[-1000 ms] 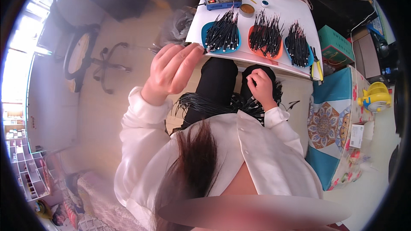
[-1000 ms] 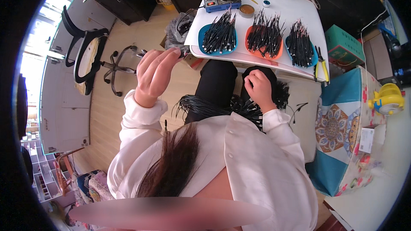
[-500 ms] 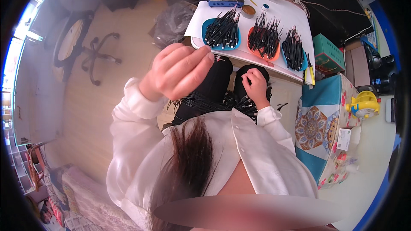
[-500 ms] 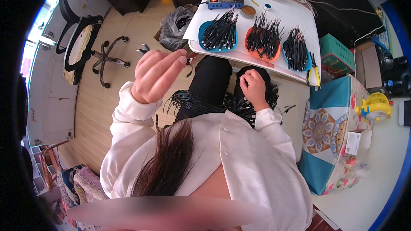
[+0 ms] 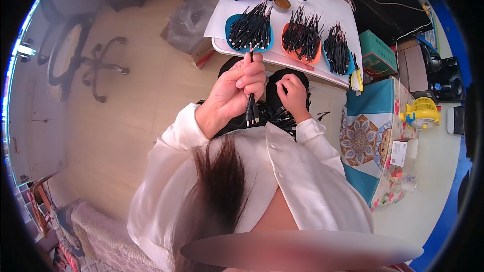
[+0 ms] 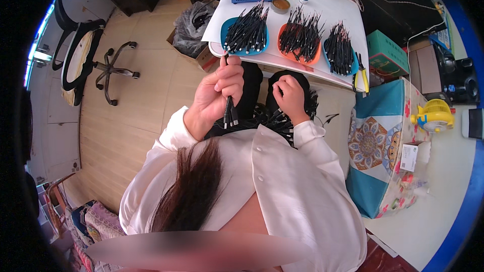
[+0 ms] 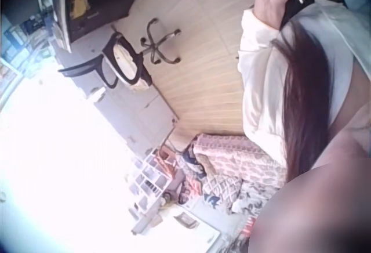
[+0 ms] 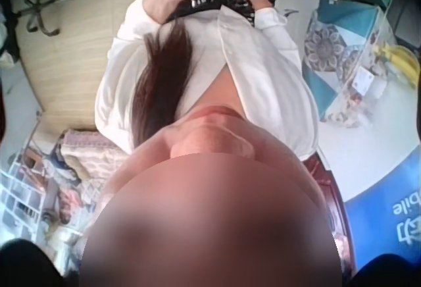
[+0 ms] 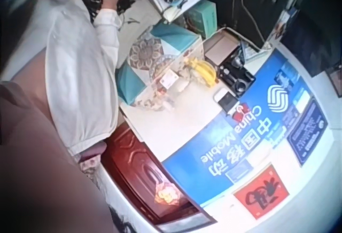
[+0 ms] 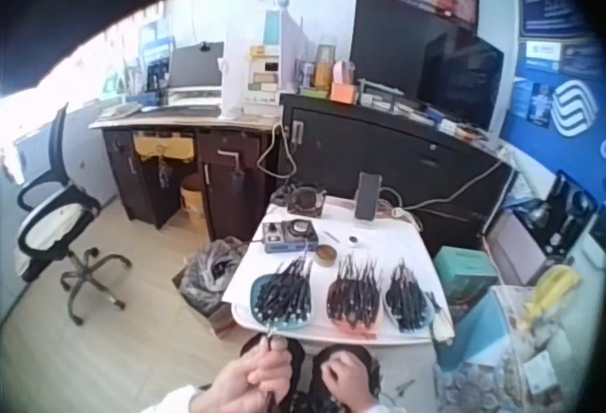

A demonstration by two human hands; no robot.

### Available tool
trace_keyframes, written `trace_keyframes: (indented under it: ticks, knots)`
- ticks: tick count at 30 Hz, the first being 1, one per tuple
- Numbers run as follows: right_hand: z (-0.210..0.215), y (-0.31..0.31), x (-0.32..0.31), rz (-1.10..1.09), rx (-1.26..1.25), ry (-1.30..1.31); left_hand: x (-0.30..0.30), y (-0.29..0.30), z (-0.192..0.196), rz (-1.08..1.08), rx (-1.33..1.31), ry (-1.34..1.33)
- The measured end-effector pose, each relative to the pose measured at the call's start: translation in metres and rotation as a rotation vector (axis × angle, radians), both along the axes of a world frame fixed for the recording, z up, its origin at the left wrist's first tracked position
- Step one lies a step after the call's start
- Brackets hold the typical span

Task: The person sits on the floor and repeatedly picks up black wires, strips their ends with yellow-handled pliers, twists the exposed strands, and places the finished wires into trays on a small table. The process is repeated for multiple wires.

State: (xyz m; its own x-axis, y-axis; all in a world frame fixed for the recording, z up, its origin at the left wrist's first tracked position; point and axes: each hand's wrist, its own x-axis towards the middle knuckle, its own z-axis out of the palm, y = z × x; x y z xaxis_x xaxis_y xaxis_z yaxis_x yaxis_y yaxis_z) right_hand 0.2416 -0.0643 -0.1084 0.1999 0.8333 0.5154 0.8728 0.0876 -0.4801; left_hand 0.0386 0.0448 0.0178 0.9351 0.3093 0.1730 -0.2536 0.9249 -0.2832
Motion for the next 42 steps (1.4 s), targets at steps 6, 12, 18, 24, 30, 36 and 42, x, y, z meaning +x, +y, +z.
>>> trace_keyframes:
  ticks: [6, 12, 18, 24, 30, 36, 42]
  knots:
    - [-0.001, 0.001, 0.0, 0.0, -0.003, -0.004, 0.006, -0.003, -0.005, -0.135, -0.166, -0.209]
    - [-0.001, 0.002, 0.001, 0.001, -0.011, -0.012, 0.007, -0.002, 0.0, -0.136, -0.185, -0.138]
    - [-0.003, 0.001, 0.002, 0.0, -0.026, 0.008, 0.011, -0.004, -0.001, 0.012, 0.115, -0.008]
    - [0.045, -0.007, -0.01, 0.093, -0.214, 0.789, 0.019, -0.009, 0.003, 0.227, 0.492, 0.138]
    - [0.11, -0.044, -0.057, 0.298, -0.141, 0.964, 0.054, -0.041, 0.014, 0.444, 0.801, 0.488]
    - [0.147, -0.11, -0.015, 0.042, 0.175, 1.077, 0.05, -0.039, 0.008, 0.551, 1.297, 0.531]
    - [0.177, -0.21, 0.035, -0.232, 0.603, 0.999, 0.022, -0.013, -0.032, 0.24, 1.562, 0.906]
